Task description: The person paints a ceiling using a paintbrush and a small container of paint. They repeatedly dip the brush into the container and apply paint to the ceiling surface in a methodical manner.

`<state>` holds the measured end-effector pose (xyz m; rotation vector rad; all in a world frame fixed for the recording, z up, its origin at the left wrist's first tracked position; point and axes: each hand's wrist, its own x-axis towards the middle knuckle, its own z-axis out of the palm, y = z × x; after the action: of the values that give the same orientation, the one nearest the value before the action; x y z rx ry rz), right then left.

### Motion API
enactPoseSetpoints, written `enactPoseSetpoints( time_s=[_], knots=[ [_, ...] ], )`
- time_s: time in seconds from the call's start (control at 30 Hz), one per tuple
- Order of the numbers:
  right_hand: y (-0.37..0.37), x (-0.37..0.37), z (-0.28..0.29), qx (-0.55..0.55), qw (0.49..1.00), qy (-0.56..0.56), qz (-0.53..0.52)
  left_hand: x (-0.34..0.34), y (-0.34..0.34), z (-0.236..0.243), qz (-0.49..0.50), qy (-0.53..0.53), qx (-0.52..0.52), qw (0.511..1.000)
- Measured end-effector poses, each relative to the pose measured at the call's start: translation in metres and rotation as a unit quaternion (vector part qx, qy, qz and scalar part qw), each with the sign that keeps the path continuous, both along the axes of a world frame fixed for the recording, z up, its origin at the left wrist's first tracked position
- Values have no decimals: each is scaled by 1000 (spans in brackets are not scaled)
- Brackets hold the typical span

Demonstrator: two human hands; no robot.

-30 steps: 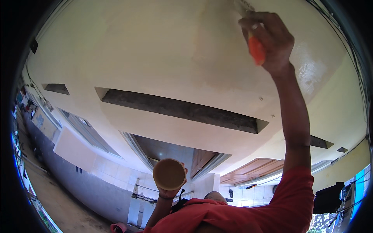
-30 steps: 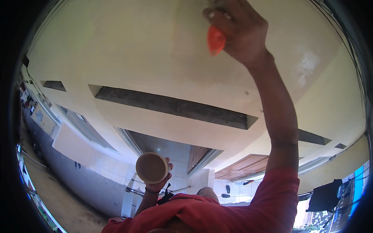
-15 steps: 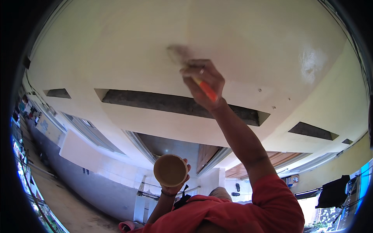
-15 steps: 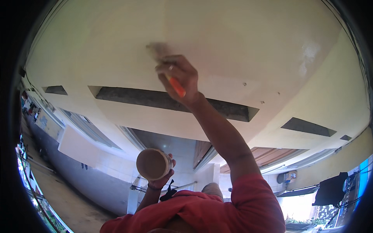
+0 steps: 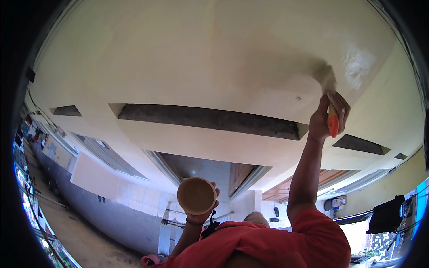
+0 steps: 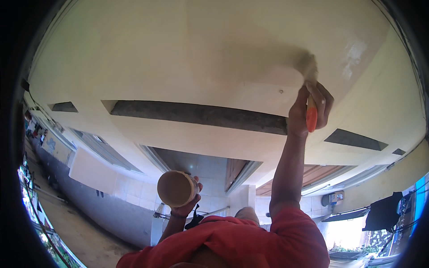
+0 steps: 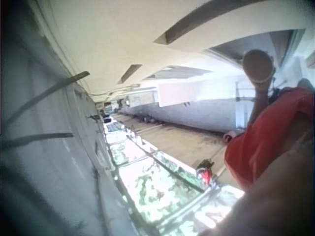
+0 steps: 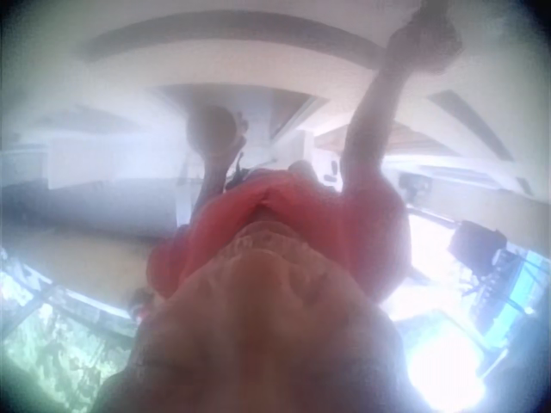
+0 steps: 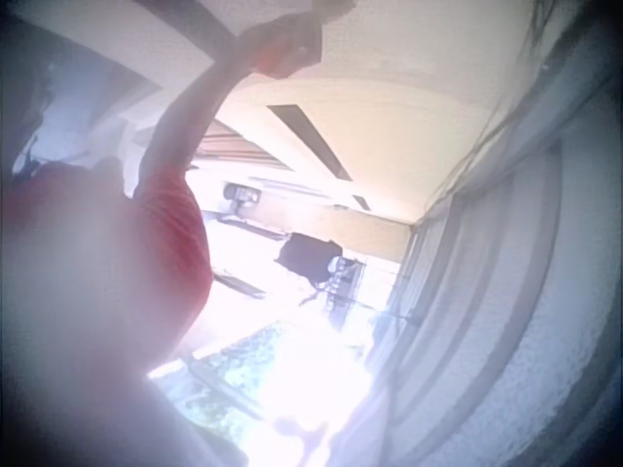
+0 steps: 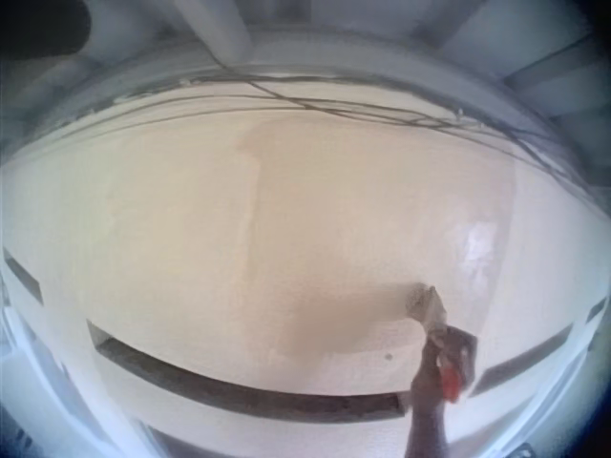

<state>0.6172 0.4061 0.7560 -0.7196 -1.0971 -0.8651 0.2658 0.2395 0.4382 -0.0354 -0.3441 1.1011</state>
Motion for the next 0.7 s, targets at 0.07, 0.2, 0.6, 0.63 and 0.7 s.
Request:
enactPoseSetpoints(
  time_s=[0.07,0.2,0.6,0.63,0.7],
  knots=[
    [1,4,0,-18,995,-7,-97,2,-1,2,9,14,5,1000],
    [28,-50,-16,-72,977,-161,-120,7,4,11,13,55,-1,998],
    [-4,99,-8,-78,963,134,219,24,16,7,-69,38,-19,997],
    [-15,128,-4,-39,974,145,169,26,17,7,-75,38,-19,996],
    [-35,177,2,14,988,151,10,27,17,5,-75,47,-24,996]
  ],
)
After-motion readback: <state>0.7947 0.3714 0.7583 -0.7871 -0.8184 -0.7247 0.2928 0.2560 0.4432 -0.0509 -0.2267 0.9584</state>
